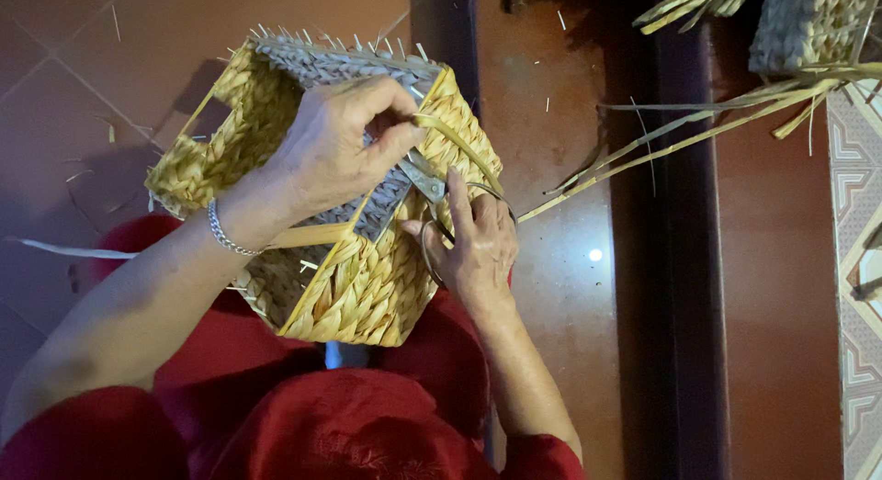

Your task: The person sits on the floor with a woven water-hyacinth basket on their lap and weaves a flat palm-leaf strip around the basket's rim, tucking and tightening the strip along the edge. They pick up scissors at one point and continue binding the strip around the rim by hand.

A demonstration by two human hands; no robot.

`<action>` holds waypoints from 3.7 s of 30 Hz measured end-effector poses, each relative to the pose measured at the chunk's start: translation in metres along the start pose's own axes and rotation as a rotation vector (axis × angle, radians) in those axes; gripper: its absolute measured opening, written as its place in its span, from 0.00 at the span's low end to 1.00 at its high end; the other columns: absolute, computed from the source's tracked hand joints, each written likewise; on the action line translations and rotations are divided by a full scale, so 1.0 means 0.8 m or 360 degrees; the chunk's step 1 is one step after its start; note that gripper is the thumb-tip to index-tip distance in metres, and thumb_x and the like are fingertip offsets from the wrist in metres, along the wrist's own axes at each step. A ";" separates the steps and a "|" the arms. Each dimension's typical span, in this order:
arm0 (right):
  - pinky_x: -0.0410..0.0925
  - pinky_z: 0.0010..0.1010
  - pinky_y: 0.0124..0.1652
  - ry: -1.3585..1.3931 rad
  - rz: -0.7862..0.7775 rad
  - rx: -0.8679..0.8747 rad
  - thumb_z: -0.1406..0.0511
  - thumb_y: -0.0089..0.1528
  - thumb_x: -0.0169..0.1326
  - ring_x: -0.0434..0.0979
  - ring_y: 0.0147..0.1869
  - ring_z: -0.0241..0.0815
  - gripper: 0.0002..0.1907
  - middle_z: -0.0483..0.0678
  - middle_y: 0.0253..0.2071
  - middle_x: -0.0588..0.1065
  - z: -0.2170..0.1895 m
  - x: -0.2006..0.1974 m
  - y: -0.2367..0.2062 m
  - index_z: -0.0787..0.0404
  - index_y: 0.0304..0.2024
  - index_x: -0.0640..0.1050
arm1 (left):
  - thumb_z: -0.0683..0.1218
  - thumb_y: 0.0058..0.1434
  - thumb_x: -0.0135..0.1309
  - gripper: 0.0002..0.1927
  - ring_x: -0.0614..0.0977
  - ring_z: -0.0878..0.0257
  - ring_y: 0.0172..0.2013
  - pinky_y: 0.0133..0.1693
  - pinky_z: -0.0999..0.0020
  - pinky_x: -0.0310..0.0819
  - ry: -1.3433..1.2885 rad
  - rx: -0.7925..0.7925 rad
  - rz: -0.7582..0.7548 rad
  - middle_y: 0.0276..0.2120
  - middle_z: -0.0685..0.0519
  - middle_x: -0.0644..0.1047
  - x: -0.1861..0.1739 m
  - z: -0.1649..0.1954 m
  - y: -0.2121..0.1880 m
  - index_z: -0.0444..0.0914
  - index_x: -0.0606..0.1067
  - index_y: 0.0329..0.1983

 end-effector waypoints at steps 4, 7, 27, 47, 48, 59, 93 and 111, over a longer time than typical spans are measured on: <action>0.70 0.46 0.48 0.0052 -0.0029 0.0043 0.51 0.55 0.70 0.75 0.51 0.57 0.45 0.56 0.48 0.74 0.008 0.000 -0.012 0.62 0.68 0.69 | 0.39 0.68 0.58 0.05 0.84 0.63 0.35 0.38 0.68 0.78 -0.0016 0.0003 0.0046 0.34 0.48 0.81 -0.007 -0.002 0.001 0.31 0.75 0.42; 0.71 0.45 0.51 0.0079 -0.0032 0.0097 0.51 0.55 0.70 0.76 0.54 0.57 0.44 0.56 0.50 0.75 0.012 0.000 -0.018 0.61 0.67 0.70 | 0.39 0.69 0.56 0.05 0.85 0.65 0.35 0.39 0.70 0.80 -0.0129 -0.0081 0.0066 0.34 0.50 0.81 -0.010 -0.010 0.001 0.31 0.74 0.44; 0.69 0.48 0.39 -0.0069 -0.0155 -0.0011 0.46 0.56 0.67 0.74 0.40 0.57 0.44 0.56 0.38 0.72 0.007 0.005 0.018 0.62 0.66 0.69 | 0.39 0.67 0.59 0.06 0.85 0.65 0.34 0.37 0.69 0.79 -0.0145 -0.0019 -0.0042 0.32 0.51 0.81 0.005 0.014 0.003 0.34 0.75 0.44; 0.67 0.31 0.19 0.0912 -0.0074 0.0851 0.57 0.64 0.56 0.73 0.19 0.35 0.24 0.47 0.28 0.82 0.068 -0.022 -0.084 0.61 0.60 0.74 | 0.37 0.71 0.52 0.05 0.82 0.71 0.28 0.26 0.76 0.75 -0.0224 -0.0342 -0.0055 0.30 0.52 0.80 -0.045 0.004 0.011 0.31 0.74 0.47; 0.68 0.34 0.22 0.0571 -0.0091 0.1006 0.58 0.65 0.58 0.75 0.20 0.39 0.20 0.50 0.25 0.79 0.085 -0.022 -0.101 0.59 0.57 0.76 | 0.38 0.70 0.52 0.05 0.82 0.71 0.25 0.23 0.76 0.74 -0.0160 -0.0461 -0.0131 0.28 0.52 0.80 -0.048 -0.007 0.003 0.31 0.75 0.47; 0.72 0.38 0.36 0.0186 -0.0105 0.1709 0.48 0.65 0.59 0.81 0.38 0.49 0.28 0.53 0.36 0.82 0.159 -0.036 -0.238 0.61 0.57 0.78 | 0.44 0.70 0.52 0.11 0.67 0.68 0.14 0.14 0.72 0.54 -0.0266 -0.1261 -0.0302 0.23 0.50 0.77 -0.054 -0.041 -0.106 0.32 0.79 0.47; 0.58 0.26 0.33 0.2801 -0.0644 0.1233 0.30 0.64 0.28 0.60 0.30 0.34 0.53 0.42 0.30 0.63 0.007 0.055 -0.149 0.67 0.67 0.67 | 0.42 0.68 0.49 0.10 0.63 0.73 0.20 0.22 0.79 0.53 -0.0713 -0.1482 -0.0261 0.22 0.55 0.73 -0.062 -0.051 -0.184 0.30 0.77 0.44; 0.51 0.26 0.19 0.2052 0.0254 0.1586 0.36 0.68 0.29 0.56 0.17 0.31 0.44 0.37 0.17 0.62 0.117 0.002 -0.162 0.66 0.50 0.78 | 0.43 0.71 0.44 0.12 0.71 0.68 0.20 0.20 0.76 0.63 -0.0812 -0.1418 -0.0128 0.26 0.51 0.77 -0.061 -0.023 -0.169 0.31 0.75 0.46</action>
Point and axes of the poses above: each hand's wrist, its own y-axis towards the middle knuckle, its own x-axis out of the palm, z = x × y, the point moved 4 cm from there along y, towards the middle knuckle
